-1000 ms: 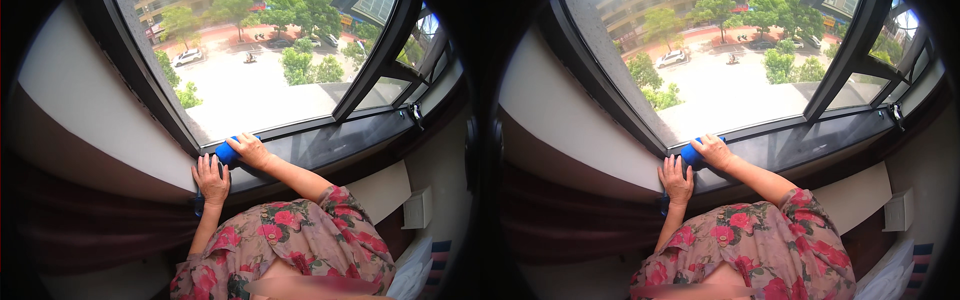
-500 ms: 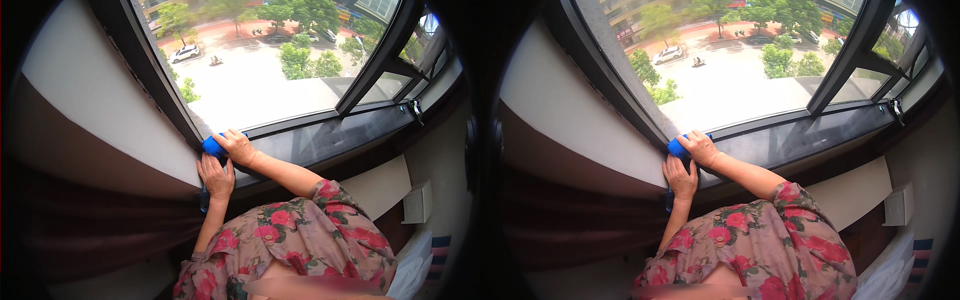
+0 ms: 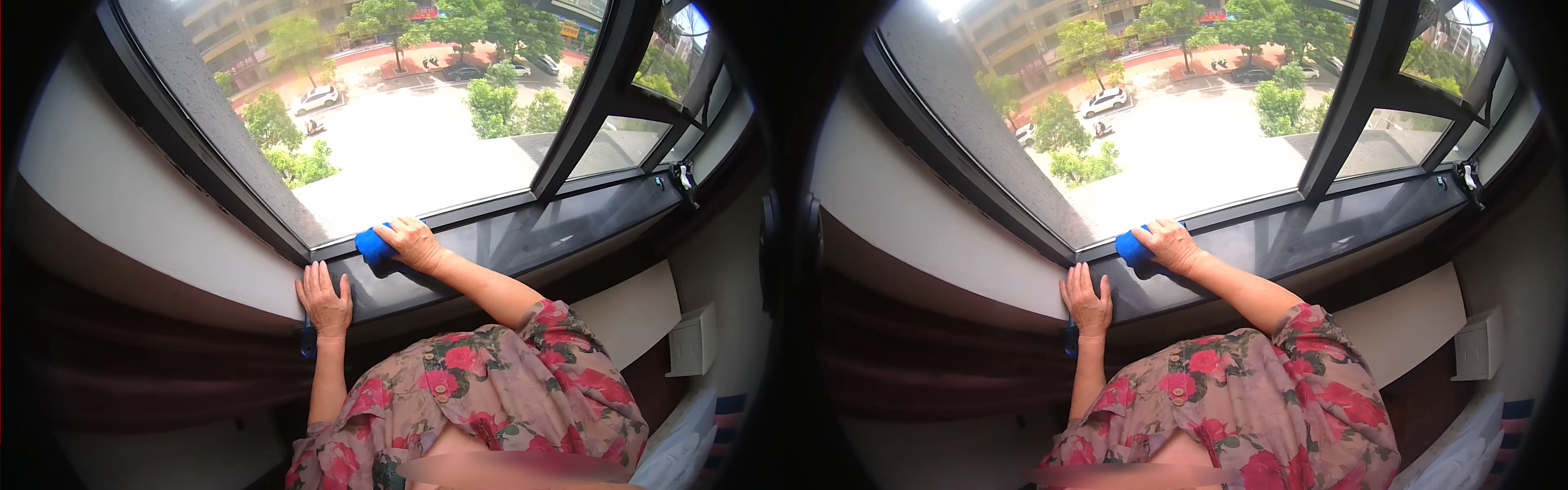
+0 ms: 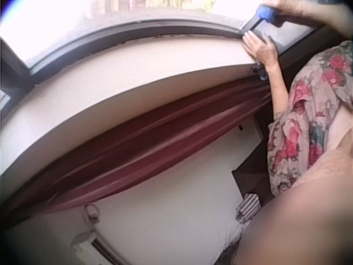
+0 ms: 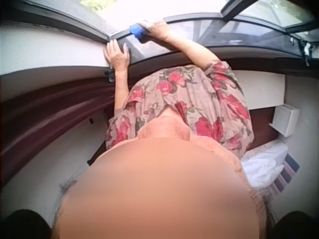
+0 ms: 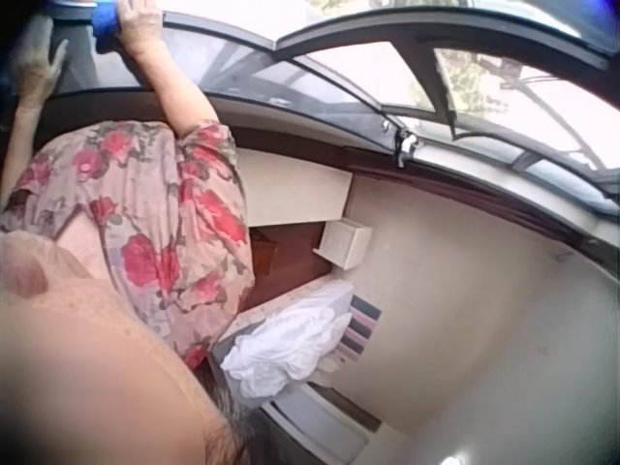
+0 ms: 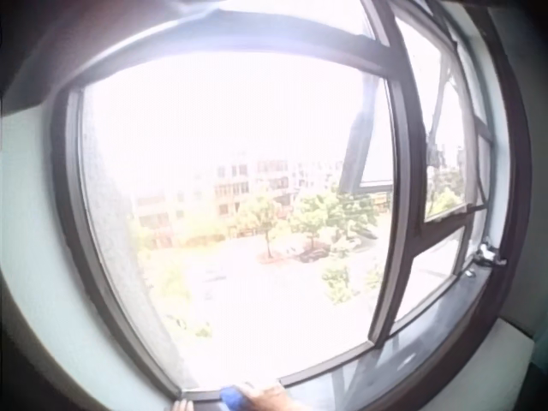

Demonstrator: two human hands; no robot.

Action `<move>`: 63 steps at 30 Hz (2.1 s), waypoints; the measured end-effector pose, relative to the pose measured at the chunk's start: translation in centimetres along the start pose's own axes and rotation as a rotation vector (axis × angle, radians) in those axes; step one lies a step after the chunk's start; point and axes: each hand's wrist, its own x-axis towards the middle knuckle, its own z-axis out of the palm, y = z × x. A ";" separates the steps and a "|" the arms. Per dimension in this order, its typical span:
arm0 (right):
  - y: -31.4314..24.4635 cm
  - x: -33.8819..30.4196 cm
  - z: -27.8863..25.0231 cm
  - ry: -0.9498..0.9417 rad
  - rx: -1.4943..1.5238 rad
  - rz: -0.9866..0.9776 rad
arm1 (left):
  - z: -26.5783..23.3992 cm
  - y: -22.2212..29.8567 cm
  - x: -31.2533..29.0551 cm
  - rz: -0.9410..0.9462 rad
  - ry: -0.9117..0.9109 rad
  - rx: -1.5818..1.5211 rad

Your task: The recorder uses a blue cloth to wipe and clean a bedroom windowsill and the adjacent wall.

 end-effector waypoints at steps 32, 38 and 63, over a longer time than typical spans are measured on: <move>15.5 -18.1 -13.7 0.083 -0.208 0.438 | 6.0 19.2 3.5 0.296 -0.276 -0.201; 16.8 -20.0 -16.6 0.042 -0.168 0.423 | 5.8 19.0 3.6 0.277 -0.278 -0.223; 17.0 -20.8 -14.9 0.093 -0.128 0.526 | 6.0 19.1 3.9 0.298 -0.263 -0.266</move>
